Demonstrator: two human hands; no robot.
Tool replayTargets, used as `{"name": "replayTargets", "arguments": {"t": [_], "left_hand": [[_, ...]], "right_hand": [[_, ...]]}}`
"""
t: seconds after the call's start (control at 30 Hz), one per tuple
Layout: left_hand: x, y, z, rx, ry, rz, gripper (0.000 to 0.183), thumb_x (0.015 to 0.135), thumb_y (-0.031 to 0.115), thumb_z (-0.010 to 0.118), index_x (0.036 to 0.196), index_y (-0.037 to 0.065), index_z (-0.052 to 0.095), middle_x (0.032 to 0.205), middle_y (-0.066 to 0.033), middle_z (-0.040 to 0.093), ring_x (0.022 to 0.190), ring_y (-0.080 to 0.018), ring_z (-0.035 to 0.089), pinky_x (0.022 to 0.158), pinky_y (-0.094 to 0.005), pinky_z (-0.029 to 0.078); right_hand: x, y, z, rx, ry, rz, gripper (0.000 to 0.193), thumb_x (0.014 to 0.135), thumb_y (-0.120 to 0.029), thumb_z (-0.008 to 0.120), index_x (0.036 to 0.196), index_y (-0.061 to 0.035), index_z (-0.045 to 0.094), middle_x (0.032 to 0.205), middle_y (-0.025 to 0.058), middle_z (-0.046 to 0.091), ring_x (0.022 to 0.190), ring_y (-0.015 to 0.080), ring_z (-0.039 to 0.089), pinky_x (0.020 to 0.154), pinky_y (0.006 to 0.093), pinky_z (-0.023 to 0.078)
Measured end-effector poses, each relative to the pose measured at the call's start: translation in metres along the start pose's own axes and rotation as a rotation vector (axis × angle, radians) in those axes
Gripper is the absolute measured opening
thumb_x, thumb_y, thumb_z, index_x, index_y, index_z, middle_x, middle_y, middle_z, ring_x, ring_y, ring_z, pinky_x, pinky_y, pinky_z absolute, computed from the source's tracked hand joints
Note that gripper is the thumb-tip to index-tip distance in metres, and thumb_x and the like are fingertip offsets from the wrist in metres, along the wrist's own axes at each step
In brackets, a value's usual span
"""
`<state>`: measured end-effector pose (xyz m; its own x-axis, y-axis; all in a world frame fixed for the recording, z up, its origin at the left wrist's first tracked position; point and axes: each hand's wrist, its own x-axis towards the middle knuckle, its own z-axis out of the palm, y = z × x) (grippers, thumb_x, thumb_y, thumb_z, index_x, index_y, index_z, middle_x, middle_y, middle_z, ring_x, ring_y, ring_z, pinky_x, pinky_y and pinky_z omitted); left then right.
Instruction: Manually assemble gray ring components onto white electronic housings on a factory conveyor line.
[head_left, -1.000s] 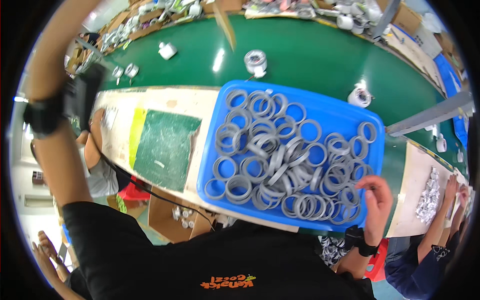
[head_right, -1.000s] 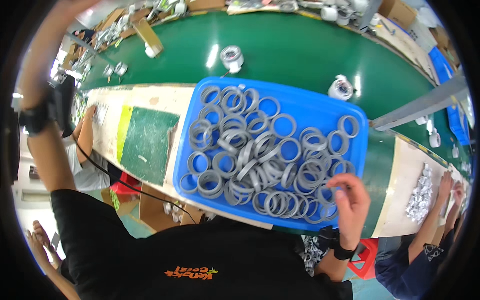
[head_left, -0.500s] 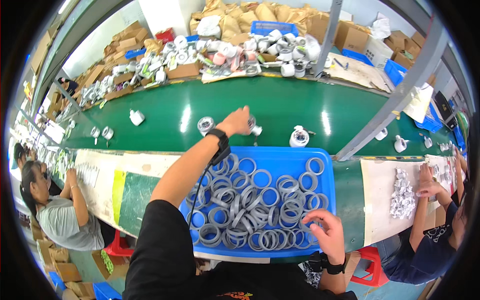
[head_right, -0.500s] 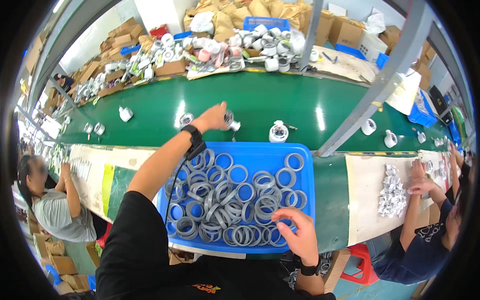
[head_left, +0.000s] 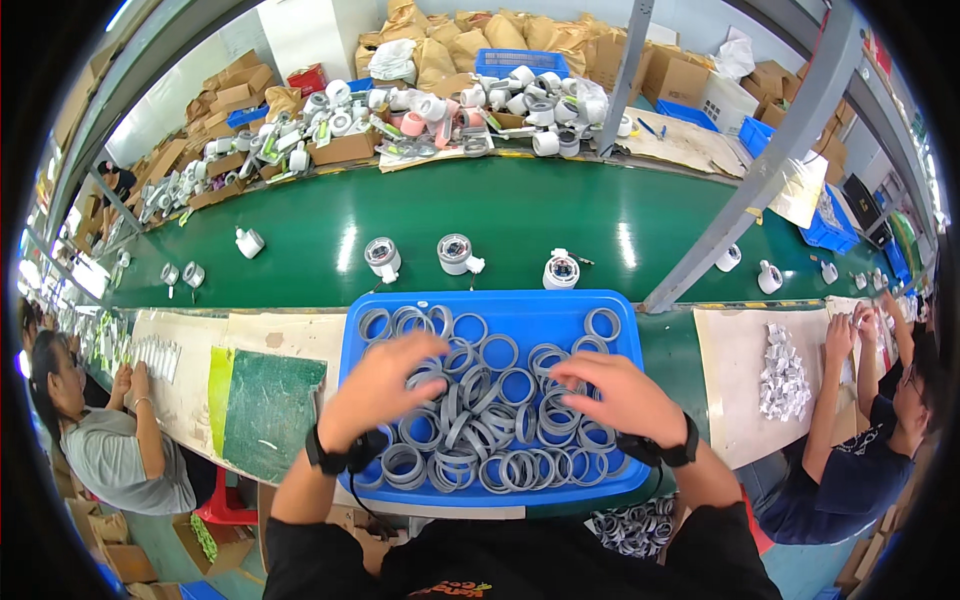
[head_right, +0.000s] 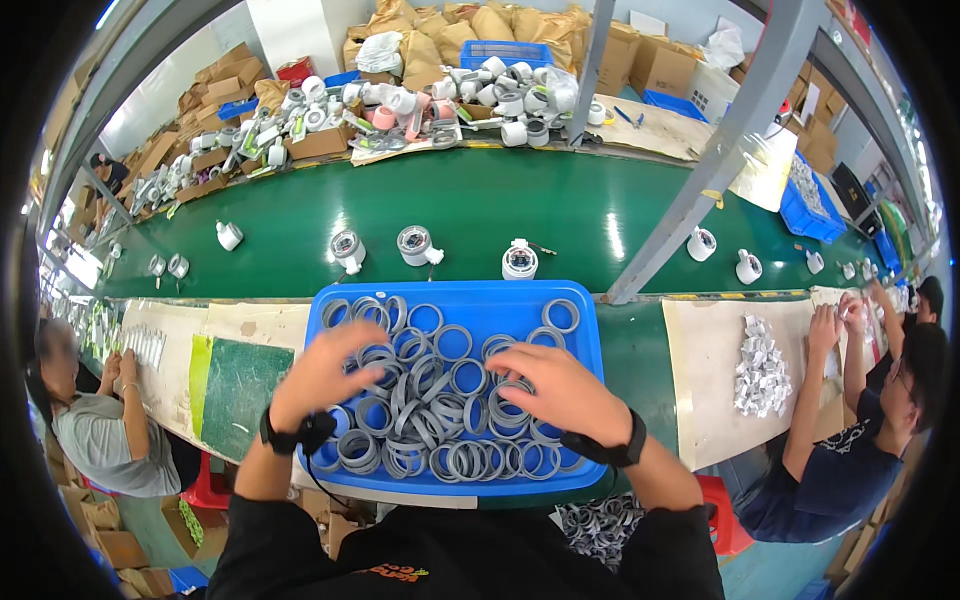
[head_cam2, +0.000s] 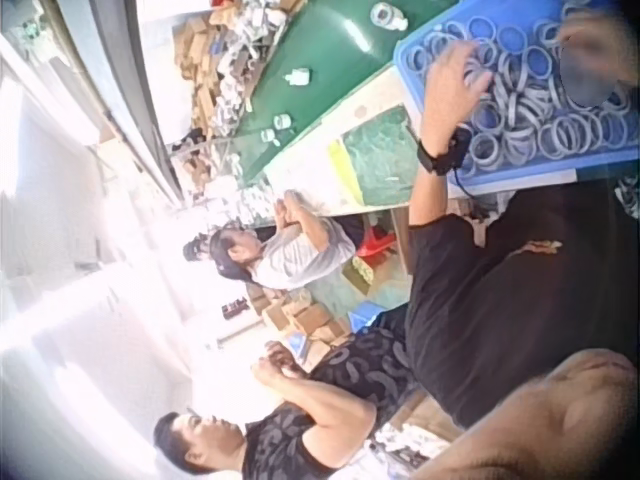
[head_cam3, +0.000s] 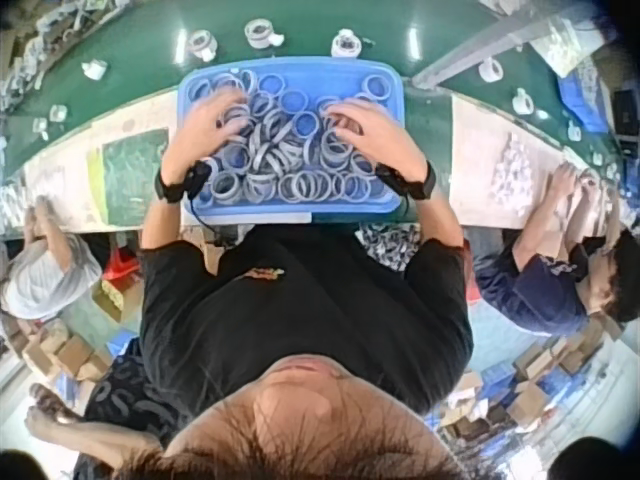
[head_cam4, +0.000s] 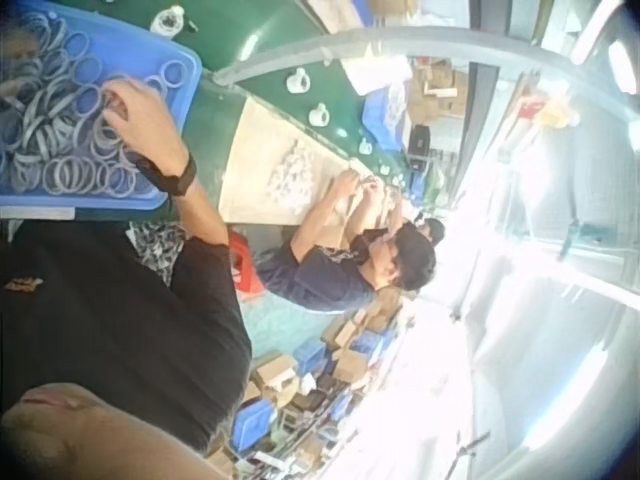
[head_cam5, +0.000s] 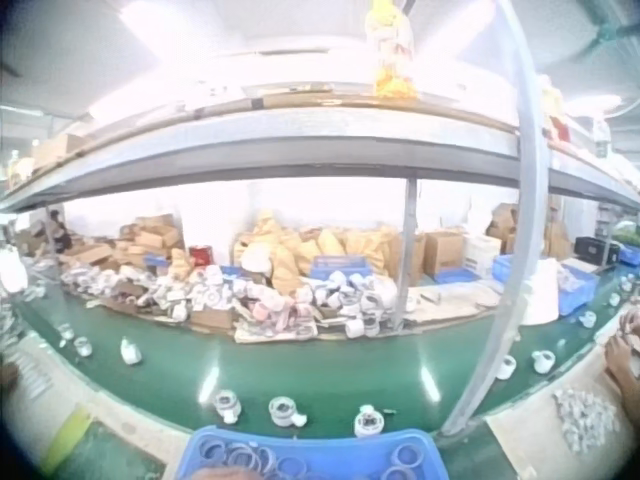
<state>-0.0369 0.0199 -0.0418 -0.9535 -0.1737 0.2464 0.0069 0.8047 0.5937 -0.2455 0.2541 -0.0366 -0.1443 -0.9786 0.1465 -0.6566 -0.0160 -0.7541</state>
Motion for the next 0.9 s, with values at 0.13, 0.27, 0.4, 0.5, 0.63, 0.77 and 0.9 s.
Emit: {"name": "replayTargets", "arguments": {"t": [0.13, 0.27, 0.4, 0.5, 0.63, 0.77, 0.9], "left_hand": [[-0.047, 0.027, 0.034, 0.048, 0.087, 0.037, 0.027, 0.072, 0.007, 0.070, 0.097, 0.003, 0.061, 0.104, -0.0115, 0.063, 0.097, -0.0309, 0.061, 0.085, -0.0378, 0.047], [-0.076, 0.035, 0.056, -0.006, 0.173, -0.023, 0.023, 0.070, 0.003, 0.069, 0.092, 0.004, 0.062, 0.102, -0.0093, 0.064, 0.096, -0.0282, 0.061, 0.083, -0.0372, 0.047], [-0.096, 0.044, 0.075, -0.007, 0.412, -0.056, 0.020, 0.069, 0.005, 0.069, 0.088, 0.004, 0.062, 0.097, -0.0085, 0.063, 0.093, -0.0279, 0.061, 0.080, -0.0394, 0.047], [-0.097, 0.045, 0.109, -0.084, 0.453, -0.079, 0.021, 0.073, 0.008, 0.069, 0.093, 0.005, 0.061, 0.104, -0.0083, 0.062, 0.099, -0.0280, 0.058, 0.085, -0.0402, 0.045], [-0.093, 0.056, 0.131, -0.194, 0.501, -0.066, 0.023, 0.070, 0.008, 0.066, 0.091, 0.004, 0.057, 0.101, -0.0093, 0.054, 0.099, -0.0259, 0.055, 0.086, -0.0387, 0.043], [-0.095, 0.059, 0.146, -0.301, 0.651, -0.147, 0.022, 0.071, 0.007, 0.066, 0.089, 0.000, 0.057, 0.102, -0.0129, 0.054, 0.100, -0.0293, 0.054, 0.088, -0.0403, 0.042], [-0.096, 0.058, 0.162, -0.357, 0.748, -0.162, 0.020, 0.071, 0.009, 0.061, 0.086, -0.004, 0.057, 0.107, -0.0180, 0.054, 0.108, -0.0327, 0.052, 0.094, -0.0424, 0.040]], "right_hand": [[0.034, 0.018, 0.022, -0.176, -0.197, -0.054, 0.037, 0.075, -0.006, 0.069, 0.110, -0.0036, 0.059, 0.101, 0.0093, 0.061, 0.089, 0.0267, 0.062, 0.077, 0.0358, 0.050], [0.051, 0.035, 0.052, -0.411, -0.365, -0.134, 0.042, 0.072, -0.006, 0.069, 0.111, -0.0075, 0.058, 0.110, 0.0078, 0.055, 0.101, 0.0300, 0.056, 0.086, 0.0407, 0.045], [0.058, 0.056, 0.074, -0.554, -0.436, -0.252, 0.038, 0.065, -0.002, 0.068, 0.102, -0.0063, 0.058, 0.113, 0.0110, 0.054, 0.104, 0.0328, 0.054, 0.087, 0.0431, 0.044], [0.056, 0.047, 0.062, -0.596, -0.415, -0.293, 0.041, 0.063, -0.007, 0.071, 0.101, -0.0040, 0.057, 0.116, 0.0151, 0.055, 0.103, 0.0344, 0.056, 0.087, 0.0423, 0.046], [0.061, 0.023, 0.058, -0.556, -0.460, -0.079, 0.045, 0.060, -0.008, 0.075, 0.100, -0.0026, 0.055, 0.115, 0.0161, 0.053, 0.106, 0.0359, 0.053, 0.089, 0.0413, 0.044], [0.069, 0.004, 0.065, -0.495, -0.468, 0.101, 0.041, 0.062, -0.001, 0.072, 0.099, -0.0025, 0.055, 0.118, 0.0166, 0.052, 0.104, 0.0351, 0.054, 0.089, 0.0398, 0.044], [0.067, 0.011, 0.071, -0.465, -0.487, 0.223, 0.033, 0.061, 0.007, 0.066, 0.091, 0.0004, 0.054, 0.125, 0.0175, 0.050, 0.100, 0.0344, 0.056, 0.088, 0.0380, 0.044]]}}
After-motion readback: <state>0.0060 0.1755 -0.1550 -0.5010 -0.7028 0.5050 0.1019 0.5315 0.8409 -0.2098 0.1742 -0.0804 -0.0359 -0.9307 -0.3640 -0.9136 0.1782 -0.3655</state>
